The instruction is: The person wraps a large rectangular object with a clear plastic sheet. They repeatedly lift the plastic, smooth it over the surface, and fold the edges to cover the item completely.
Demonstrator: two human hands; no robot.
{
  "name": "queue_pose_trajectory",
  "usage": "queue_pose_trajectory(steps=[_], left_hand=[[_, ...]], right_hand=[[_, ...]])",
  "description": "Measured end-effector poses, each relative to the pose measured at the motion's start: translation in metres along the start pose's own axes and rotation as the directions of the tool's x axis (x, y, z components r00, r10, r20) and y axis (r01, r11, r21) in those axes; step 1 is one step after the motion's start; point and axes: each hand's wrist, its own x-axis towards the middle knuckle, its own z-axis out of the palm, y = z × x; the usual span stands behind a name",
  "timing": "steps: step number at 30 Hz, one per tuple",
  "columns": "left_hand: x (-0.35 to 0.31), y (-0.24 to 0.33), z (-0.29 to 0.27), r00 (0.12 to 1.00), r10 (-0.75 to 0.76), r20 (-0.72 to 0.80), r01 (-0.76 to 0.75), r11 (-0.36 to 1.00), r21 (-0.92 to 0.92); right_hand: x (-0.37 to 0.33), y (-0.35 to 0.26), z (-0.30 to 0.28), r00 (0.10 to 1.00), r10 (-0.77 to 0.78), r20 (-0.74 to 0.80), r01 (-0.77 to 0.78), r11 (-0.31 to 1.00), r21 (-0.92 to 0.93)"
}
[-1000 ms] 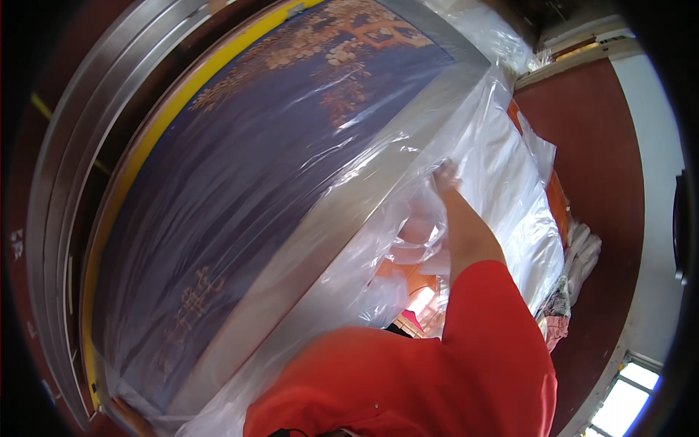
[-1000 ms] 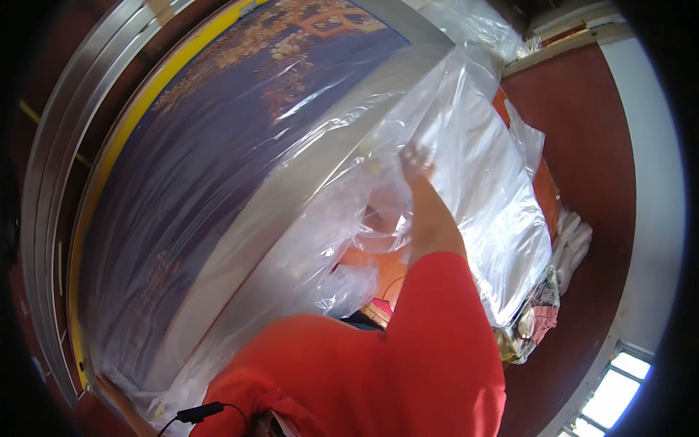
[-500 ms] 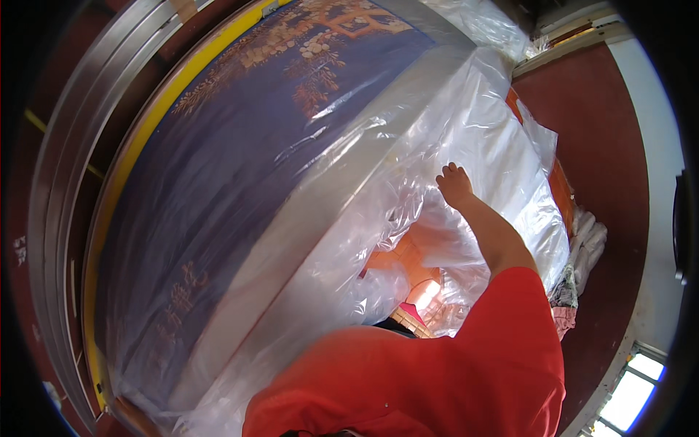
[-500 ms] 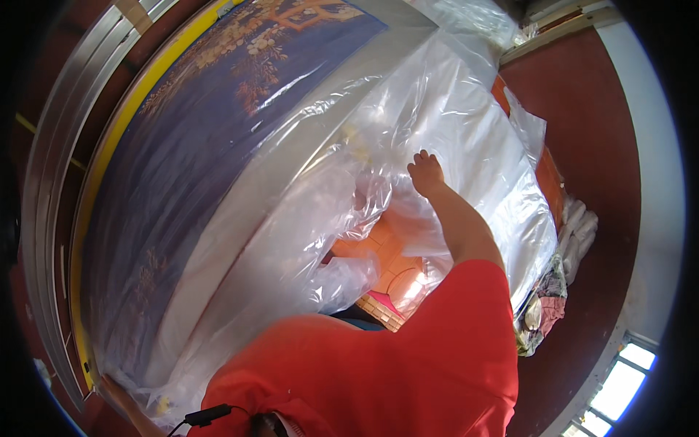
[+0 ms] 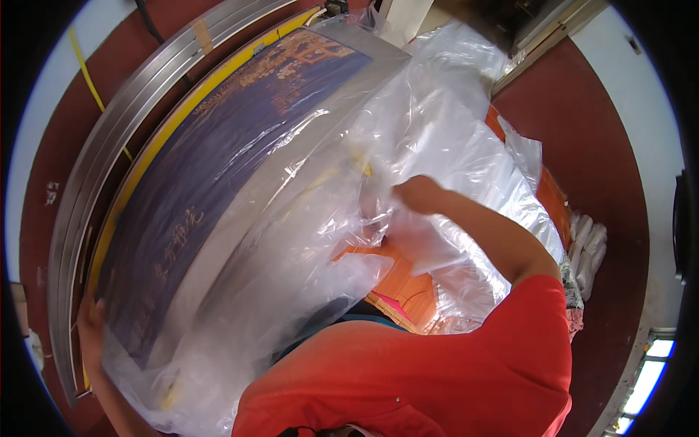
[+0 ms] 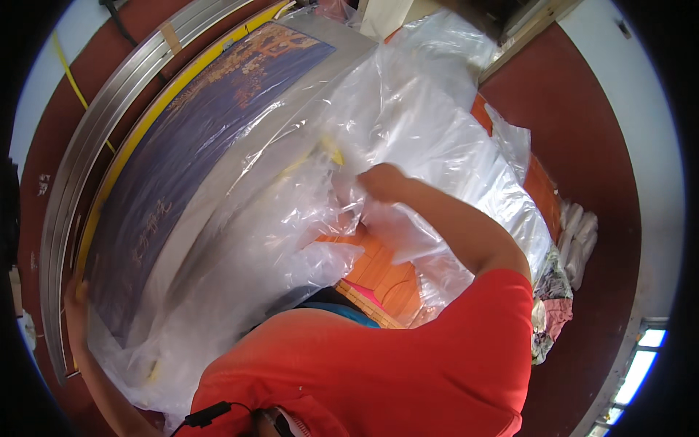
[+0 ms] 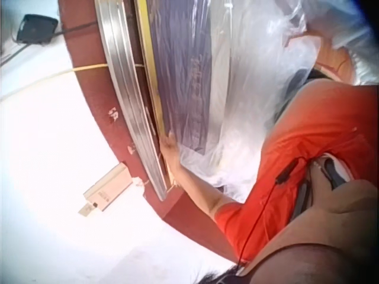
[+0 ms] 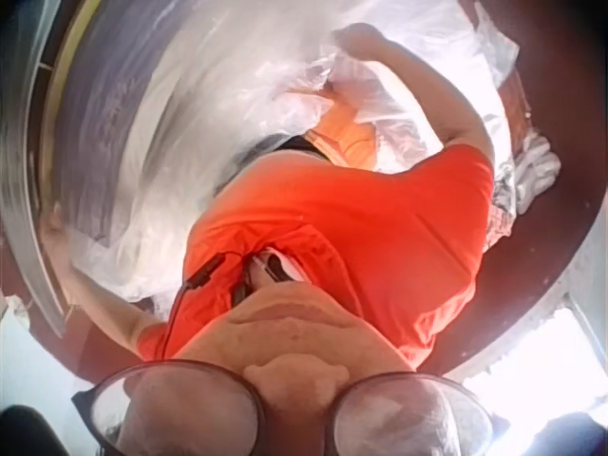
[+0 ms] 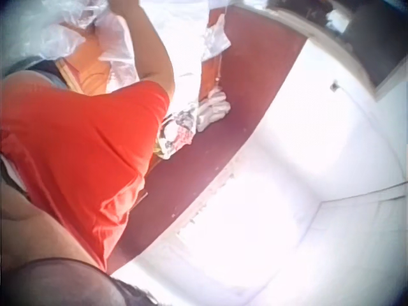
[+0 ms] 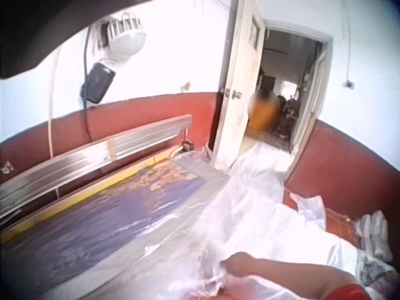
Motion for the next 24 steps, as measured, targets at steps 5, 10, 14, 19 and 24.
queue_pose_trajectory(steps=[5, 10, 14, 19, 24], left_hand=[[0.004, 0.205, 0.079, 0.598, 0.750, 0.282, -0.647, 0.660, -0.382], [-0.052, 0.265, 0.100, 0.198, 0.805, 0.559, -0.266, 0.593, -0.760], [-0.053, 0.167, 0.055, 0.570, 0.805, 0.162, -0.249, 0.358, -0.900], [-0.013, 0.009, -0.042, 0.856, 0.509, -0.085, 0.001, -0.166, -0.986], [0.021, 0.023, -0.053, 0.934, 0.304, 0.187, -0.346, 0.899, 0.268]], right_hand=[[-0.068, -0.153, -0.090, 0.922, -0.387, -0.002, 0.386, 0.920, 0.072], [-0.105, -0.184, -0.159, 0.651, -0.698, -0.298, 0.757, 0.569, 0.321], [-0.091, -0.126, -0.115, 0.800, -0.549, -0.242, 0.595, 0.777, 0.204], [-0.081, -0.007, 0.013, 0.431, -0.054, 0.901, -0.042, 0.996, 0.080], [-0.079, 0.154, -0.102, 0.851, 0.363, -0.379, 0.114, 0.578, 0.808]])
